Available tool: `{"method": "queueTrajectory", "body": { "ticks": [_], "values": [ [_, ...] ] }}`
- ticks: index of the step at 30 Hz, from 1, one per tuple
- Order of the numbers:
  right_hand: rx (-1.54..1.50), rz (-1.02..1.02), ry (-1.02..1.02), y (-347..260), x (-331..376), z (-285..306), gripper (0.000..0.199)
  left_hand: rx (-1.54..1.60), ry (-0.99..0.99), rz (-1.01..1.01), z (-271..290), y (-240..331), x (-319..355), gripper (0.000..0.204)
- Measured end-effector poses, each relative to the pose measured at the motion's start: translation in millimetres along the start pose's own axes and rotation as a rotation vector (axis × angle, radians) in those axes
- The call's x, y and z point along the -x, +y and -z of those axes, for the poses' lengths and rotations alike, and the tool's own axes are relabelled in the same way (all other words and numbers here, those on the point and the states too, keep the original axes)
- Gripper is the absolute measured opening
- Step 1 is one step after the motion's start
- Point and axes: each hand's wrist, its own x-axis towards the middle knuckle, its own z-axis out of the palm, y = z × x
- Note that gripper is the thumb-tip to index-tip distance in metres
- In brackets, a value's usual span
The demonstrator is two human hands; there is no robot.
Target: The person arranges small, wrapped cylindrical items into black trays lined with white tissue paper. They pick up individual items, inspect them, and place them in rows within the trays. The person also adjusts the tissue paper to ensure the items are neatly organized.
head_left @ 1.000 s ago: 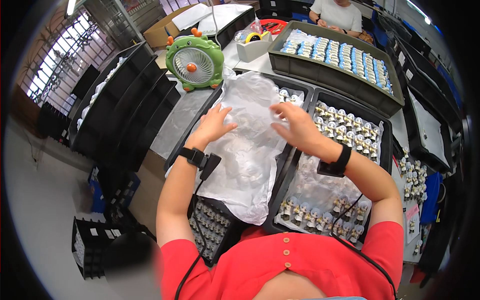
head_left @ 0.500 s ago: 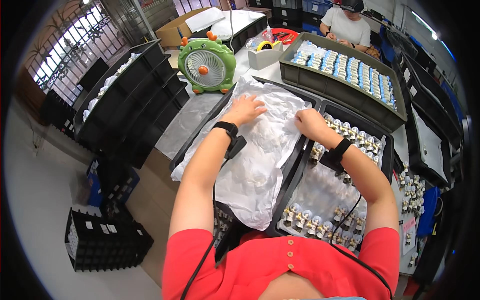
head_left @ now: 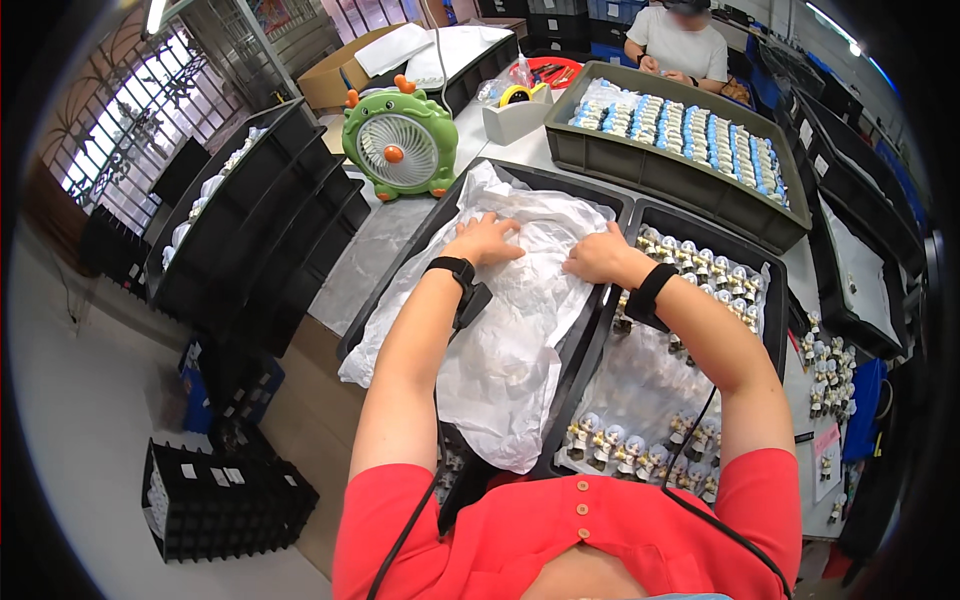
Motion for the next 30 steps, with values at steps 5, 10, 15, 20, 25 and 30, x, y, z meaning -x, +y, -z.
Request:
{"method": "queueTrajectory", "body": {
  "ticks": [5, 10, 15, 20, 25, 30],
  "values": [
    [0.006, -0.05, -0.054, -3.4, 1.5, 8.9, 0.04, 0.033, 0.007, 0.017, 2.4, 6.0, 3.7, 0.07],
    [-0.197, 0.073, 0.369, 14.7, 42.6, 32.2, 0.035, 0.029, 0.05, -0.015, 1.5, 9.9, 4.5, 0.073],
    [-0.273, 0.119, 0.367, 35.6, 113.0, 57.1, 0.031, -0.025, 0.117, 0.019, 2.5, -7.8, 9.4, 0.074],
    [-0.274, 0.096, 0.236, 47.9, 150.4, 11.0, 0.041, 0.075, 0.204, -0.087, 28.9, 13.8, 30.2, 0.061],
    [-0.275, -0.006, 0.311, 22.7, 132.4, -17.4, 0.065, 0.575, 0.277, -0.474, 51.3, 86.4, 89.2, 0.043],
    [-0.316, 0.087, 0.398, 27.1, 111.1, -51.8, 0.065, 0.963, -0.007, -0.772, 37.5, 152.3, 160.7, 0.034]
  ]
}}
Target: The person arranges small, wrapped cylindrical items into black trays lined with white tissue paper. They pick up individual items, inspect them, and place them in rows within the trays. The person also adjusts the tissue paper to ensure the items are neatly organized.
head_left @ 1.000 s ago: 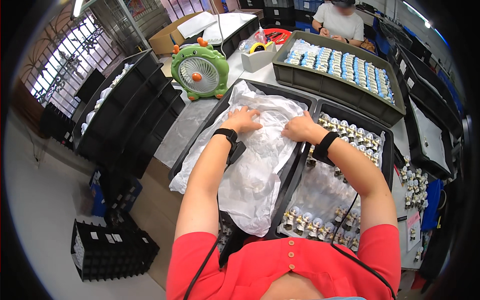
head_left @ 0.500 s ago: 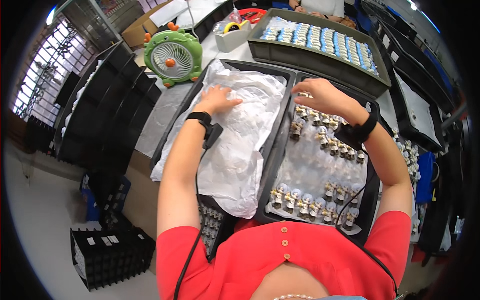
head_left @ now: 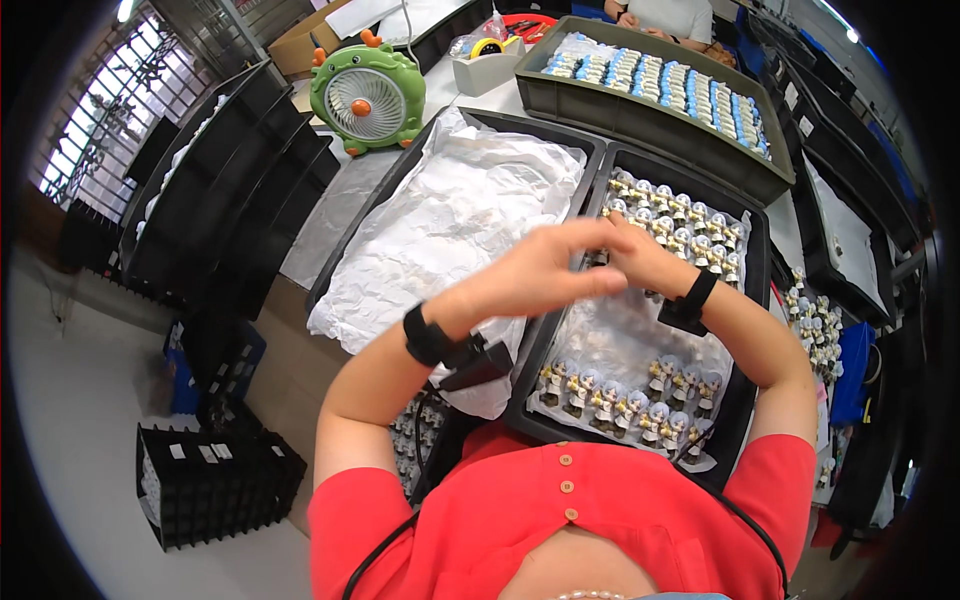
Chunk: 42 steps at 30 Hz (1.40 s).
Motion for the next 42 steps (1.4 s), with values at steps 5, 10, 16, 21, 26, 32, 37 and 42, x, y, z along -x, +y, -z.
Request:
{"method": "queueTrajectory", "body": {
  "ticks": [5, 10, 16, 21, 26, 32, 37, 42],
  "values": [
    [-0.208, -0.127, 0.036, -31.7, 12.5, 55.5, 0.066, 0.213, 0.178, 0.185, -16.3, -6.6, 7.9, 0.044],
    [-0.354, 0.134, 0.219, -65.6, 21.6, 91.3, 0.074, 0.66, 0.447, 0.304, -23.8, -26.2, 5.5, 0.058],
    [-0.36, 0.313, 0.315, -75.2, 26.4, 72.8, 0.083, 0.861, 0.272, 0.202, -33.5, -28.7, 2.8, 0.053],
    [-0.401, 0.327, 0.364, -65.3, 26.7, 53.5, 0.085, 0.839, 0.269, 0.208, -32.0, -39.2, 2.1, 0.054],
    [-0.459, 0.298, 0.353, -60.4, 28.9, 48.9, 0.085, 0.761, 0.322, 0.193, -35.2, -42.6, 2.4, 0.056],
    [-0.476, 0.313, 0.382, -65.6, 30.5, 45.6, 0.089, 0.821, 0.327, 0.232, -36.1, -40.3, 4.7, 0.054],
    [-0.493, 0.292, 0.441, -68.2, 33.2, 46.1, 0.092, 0.964, 0.299, 0.192, -34.5, -35.3, 4.2, 0.049],
    [-0.583, 0.237, 0.437, -68.5, 36.6, 39.3, 0.097, 1.064, 0.288, 0.199, -37.0, -37.7, 4.5, 0.044]
  ]
}}
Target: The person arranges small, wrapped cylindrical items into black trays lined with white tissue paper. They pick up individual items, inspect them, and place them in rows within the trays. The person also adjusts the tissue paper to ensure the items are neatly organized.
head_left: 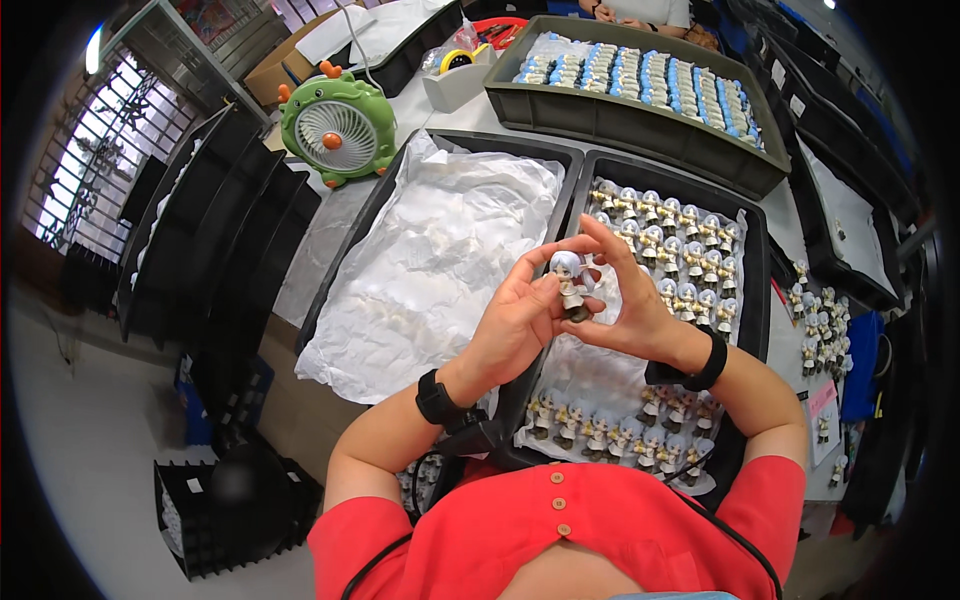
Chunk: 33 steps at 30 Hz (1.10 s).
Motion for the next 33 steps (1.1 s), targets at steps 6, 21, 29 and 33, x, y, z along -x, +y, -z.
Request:
{"method": "queueTrajectory", "body": {
  "ticks": [6, 21, 29, 33],
  "values": [
    [-0.04, 0.011, 0.01, -4.5, 1.8, 0.2, 0.096, 0.001, 0.114, -0.028, -4.2, -7.9, 5.4, 0.043],
    [-0.219, -0.062, -0.066, -6.1, 2.7, -5.5, 0.107, 0.121, -0.052, 0.111, -2.0, 3.6, 4.6, 0.053],
    [0.045, 0.025, 0.026, -3.6, 4.3, -4.1, 0.103, 0.016, -0.148, 0.005, 4.1, 2.2, 0.5, 0.051],
    [0.178, 0.191, 0.134, 3.4, 5.3, -9.4, 0.095, -0.166, -0.123, -0.058, 1.6, 4.2, 5.5, 0.05]
  ]
}}
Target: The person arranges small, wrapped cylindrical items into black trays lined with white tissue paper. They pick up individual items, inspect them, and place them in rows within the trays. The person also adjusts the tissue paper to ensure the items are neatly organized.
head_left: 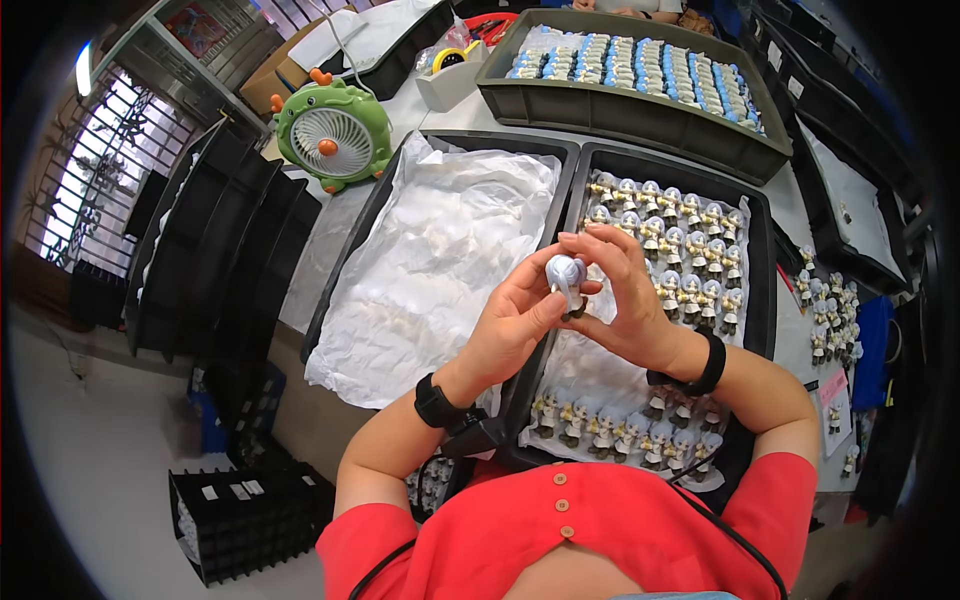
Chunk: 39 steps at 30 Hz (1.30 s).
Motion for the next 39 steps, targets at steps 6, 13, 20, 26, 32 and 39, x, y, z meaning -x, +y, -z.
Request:
{"method": "queueTrajectory", "body": {
  "ticks": [6, 13, 20, 26, 32, 39],
  "values": [
    [0.092, 0.03, 0.058, 4.5, -2.9, -0.4, 0.089, -0.333, -0.041, -0.174, -1.9, -2.3, -0.5, 0.049],
    [-0.005, -0.053, -0.026, -0.7, -3.1, 2.5, 0.08, 0.134, 0.03, -0.013, 7.4, 1.7, -4.0, 0.047],
    [-0.082, -0.075, -0.024, 0.9, -5.0, 2.4, 0.066, 0.254, 0.044, 0.027, 11.1, -0.3, -3.6, 0.047],
    [-0.035, -0.072, 0.042, 2.2, -3.8, 3.1, 0.058, 0.276, 0.095, 0.01, 10.2, -0.6, -4.8, 0.044],
    [0.075, -0.02, 0.071, 2.8, -2.6, 4.8, 0.051, 0.217, 0.16, -0.035, 10.1, -0.3, -5.3, 0.045],
    [0.011, -0.084, 0.114, 2.0, -0.4, -0.1, 0.048, 0.227, 0.172, -0.055, 8.1, -0.2, -4.8, 0.043]
  ]
}}
